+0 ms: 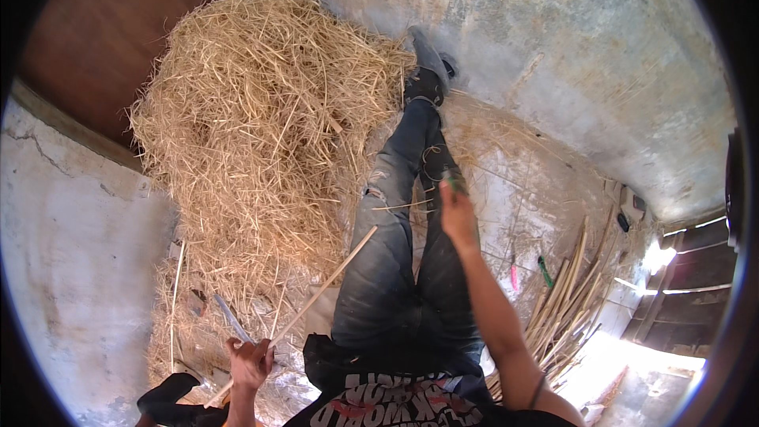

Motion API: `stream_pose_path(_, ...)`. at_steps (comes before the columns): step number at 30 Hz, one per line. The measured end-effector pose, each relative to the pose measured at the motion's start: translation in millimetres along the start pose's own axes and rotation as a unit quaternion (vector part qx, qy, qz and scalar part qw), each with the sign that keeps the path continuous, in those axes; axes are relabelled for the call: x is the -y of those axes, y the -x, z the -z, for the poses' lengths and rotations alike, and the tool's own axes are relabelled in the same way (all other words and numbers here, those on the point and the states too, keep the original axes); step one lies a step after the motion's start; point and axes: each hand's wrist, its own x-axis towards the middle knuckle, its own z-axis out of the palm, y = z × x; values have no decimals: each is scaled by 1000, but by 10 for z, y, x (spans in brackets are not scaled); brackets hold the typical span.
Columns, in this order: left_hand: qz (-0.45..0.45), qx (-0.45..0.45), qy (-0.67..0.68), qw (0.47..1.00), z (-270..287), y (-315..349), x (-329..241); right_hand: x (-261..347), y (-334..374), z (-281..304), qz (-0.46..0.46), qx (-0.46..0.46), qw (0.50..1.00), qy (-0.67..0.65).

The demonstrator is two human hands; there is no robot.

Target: The person is sitting on the floor and using a small green tool to scrape the surface of a long, thin bamboo strip, moving the tool repeatedly down the length of the strip.

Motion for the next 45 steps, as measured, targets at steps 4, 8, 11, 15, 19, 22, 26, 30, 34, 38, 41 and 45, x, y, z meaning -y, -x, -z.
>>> stream_pose_path(4, 6, -71, 1, 997, -19, -33, -167, 181, -138, 386, -71, 59, 983, -155)
stream_pose_path(8, -5, -105, 40, 994, -72, -581, -548, 734, 220, 307, 10, 129, 945, -301)
stream_pose_path(11, -28, -145, 45, 988, -65, -876, -670, 1116, 383, 356, 30, 184, 908, -375)
stream_pose_path(15, -45, -191, 28, 980, -35, -1127, -742, 1242, 370, 398, 29, 156, 893, -420)
stream_pose_path(19, -51, -213, 25, 975, -90, -1215, -771, 1258, 370, 498, 10, 176, 899, -402)
stream_pose_path(22, -59, -213, 18, 975, -69, -1283, -837, 1132, 390, 420, 39, 187, 903, -386)
stream_pose_path(26, -47, -183, 49, 981, -152, -1340, -884, 953, 430, 277, 93, 191, 911, -352)
stream_pose_path(30, -29, -129, 66, 989, -331, -1442, -903, 748, 570, 50, 159, 157, 963, -150)
stream_pose_path(34, -39, -109, 69, 991, -530, -1555, -919, 544, 788, -138, 126, 171, 977, 35)
stream_pose_path(38, -44, -90, 53, 994, -628, -1490, -811, 386, 844, -281, 97, 150, 982, 59)
stream_pose_path(41, -42, -73, 30, 996, -555, -1376, -680, 340, 877, -361, 172, 121, 974, 81)
stream_pose_path(45, -46, -67, 40, 996, -383, -1259, -586, 348, 911, -398, 149, 139, 975, 86)
